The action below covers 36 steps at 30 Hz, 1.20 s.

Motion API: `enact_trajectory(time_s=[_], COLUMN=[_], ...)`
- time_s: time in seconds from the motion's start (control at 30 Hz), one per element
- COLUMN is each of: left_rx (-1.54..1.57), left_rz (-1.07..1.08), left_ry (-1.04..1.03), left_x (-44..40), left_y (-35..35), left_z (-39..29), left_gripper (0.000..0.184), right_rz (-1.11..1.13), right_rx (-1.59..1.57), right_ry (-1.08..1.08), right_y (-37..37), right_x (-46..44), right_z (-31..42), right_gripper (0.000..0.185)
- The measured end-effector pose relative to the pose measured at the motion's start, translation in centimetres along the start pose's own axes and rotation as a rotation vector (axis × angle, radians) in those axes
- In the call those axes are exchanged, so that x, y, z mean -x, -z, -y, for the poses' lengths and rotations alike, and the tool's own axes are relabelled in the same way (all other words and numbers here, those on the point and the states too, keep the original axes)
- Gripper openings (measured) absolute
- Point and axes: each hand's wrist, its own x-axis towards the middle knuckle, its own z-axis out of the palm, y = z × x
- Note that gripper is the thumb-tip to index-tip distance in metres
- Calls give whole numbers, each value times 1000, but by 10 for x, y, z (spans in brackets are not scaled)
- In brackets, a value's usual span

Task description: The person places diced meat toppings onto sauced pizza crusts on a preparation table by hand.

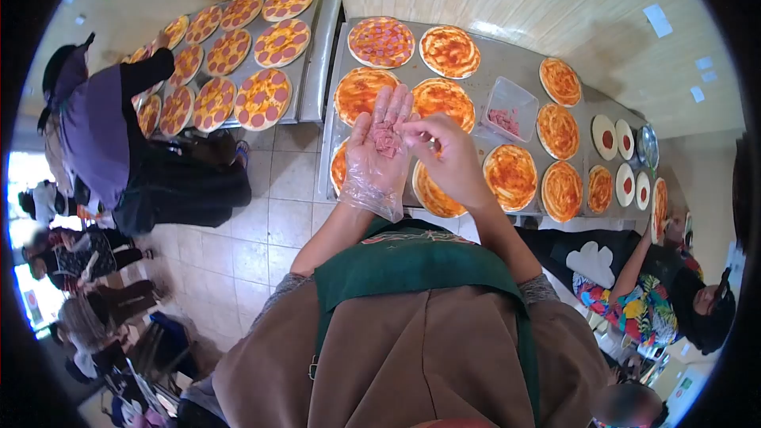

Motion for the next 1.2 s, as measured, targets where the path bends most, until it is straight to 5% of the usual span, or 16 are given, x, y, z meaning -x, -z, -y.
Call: enact_trajectory(time_s=[0.27, 0.57, 0.8, 1.0, 1.2], left_rx=[-51, -53, -153, -106, -145], left_rz=[58, 17, -66, -145, -322], left_ry=[-27, 27, 78, 52, -45], left_x=[55, 48, 34, 34, 33], left_y=[-9, 9, 17, 47, 84], left_z=[24, -13, -67, -103, -138], left_gripper=[58, 52, 50, 50, 55], right_rz=[124, 179, 153, 128, 92], right_rx=[93, -602, -710, -290, -569], right_ry=[56, -279, -475, -388, -601], right_y=[-14, -25, -65, -126, -145], right_x=[36, 7, -23, -29, -72], right_z=[8, -19, -18, -48, -95], right_gripper=[25, 18, 17, 21, 18])
